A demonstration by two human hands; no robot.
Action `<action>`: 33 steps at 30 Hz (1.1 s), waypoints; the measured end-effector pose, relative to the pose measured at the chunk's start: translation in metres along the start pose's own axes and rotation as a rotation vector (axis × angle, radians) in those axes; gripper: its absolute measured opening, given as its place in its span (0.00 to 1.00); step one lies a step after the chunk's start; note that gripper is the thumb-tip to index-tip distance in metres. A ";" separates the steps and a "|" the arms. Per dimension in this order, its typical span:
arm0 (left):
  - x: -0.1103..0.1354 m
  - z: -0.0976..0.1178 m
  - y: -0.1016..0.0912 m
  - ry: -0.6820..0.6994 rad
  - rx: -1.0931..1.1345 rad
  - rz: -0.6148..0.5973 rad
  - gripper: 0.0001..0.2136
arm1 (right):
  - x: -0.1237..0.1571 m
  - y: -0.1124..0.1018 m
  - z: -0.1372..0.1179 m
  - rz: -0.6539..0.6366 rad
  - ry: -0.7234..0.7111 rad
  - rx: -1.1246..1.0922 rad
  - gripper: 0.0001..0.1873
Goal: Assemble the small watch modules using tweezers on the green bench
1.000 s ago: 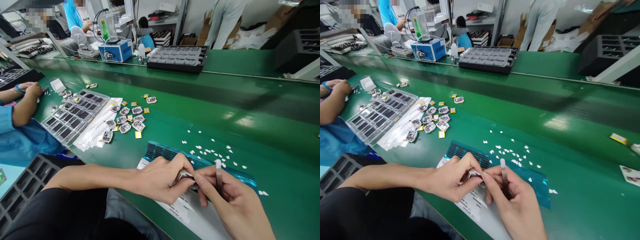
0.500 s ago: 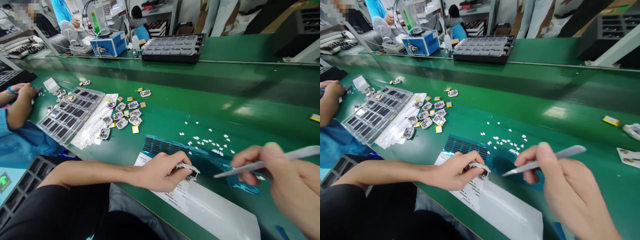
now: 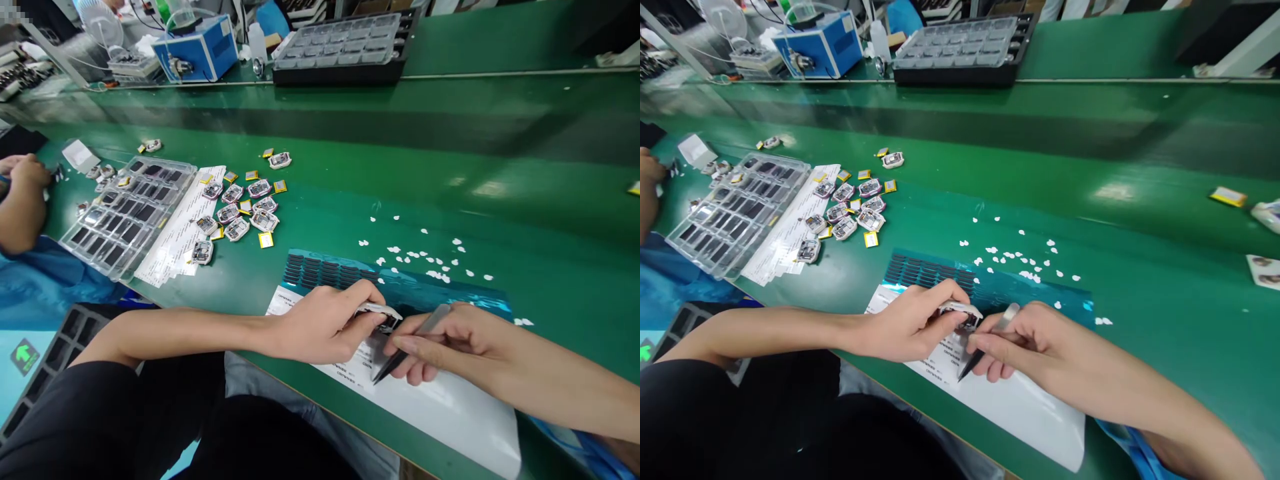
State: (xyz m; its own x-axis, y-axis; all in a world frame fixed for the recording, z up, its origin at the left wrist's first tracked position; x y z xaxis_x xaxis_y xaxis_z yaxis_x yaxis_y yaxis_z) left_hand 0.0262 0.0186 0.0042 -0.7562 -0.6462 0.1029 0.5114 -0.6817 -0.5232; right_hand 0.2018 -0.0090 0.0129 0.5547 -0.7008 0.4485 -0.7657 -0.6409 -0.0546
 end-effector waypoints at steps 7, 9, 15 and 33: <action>0.001 -0.003 0.002 -0.034 -0.017 0.045 0.09 | -0.006 0.004 0.003 -0.023 -0.014 -0.041 0.29; 0.001 -0.003 0.002 -0.032 -0.023 0.045 0.09 | -0.005 0.004 0.002 -0.014 -0.021 -0.058 0.29; -0.001 -0.004 0.003 -0.045 -0.037 0.046 0.10 | 0.001 -0.006 -0.009 -0.011 -0.069 -0.036 0.31; -0.002 0.007 -0.008 0.048 0.183 -0.108 0.11 | 0.008 -0.006 -0.025 0.687 -0.395 0.057 0.32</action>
State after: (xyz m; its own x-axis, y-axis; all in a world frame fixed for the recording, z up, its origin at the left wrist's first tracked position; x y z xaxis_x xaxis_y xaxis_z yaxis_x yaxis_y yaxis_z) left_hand 0.0267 0.0224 0.0143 -0.8271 -0.5517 0.1078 0.4883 -0.8001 -0.3483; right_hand 0.2029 -0.0026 0.0389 0.0473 -0.9976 -0.0512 -0.9664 -0.0327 -0.2549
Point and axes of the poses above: each hand's wrist, its own x-axis away from the middle knuckle, its own y-axis out of the palm, z = x × y, the point moved 4 cm from there along -x, towards the middle knuckle, and after that the axes turned 8 degrees about -x, right-handed, at the moved point
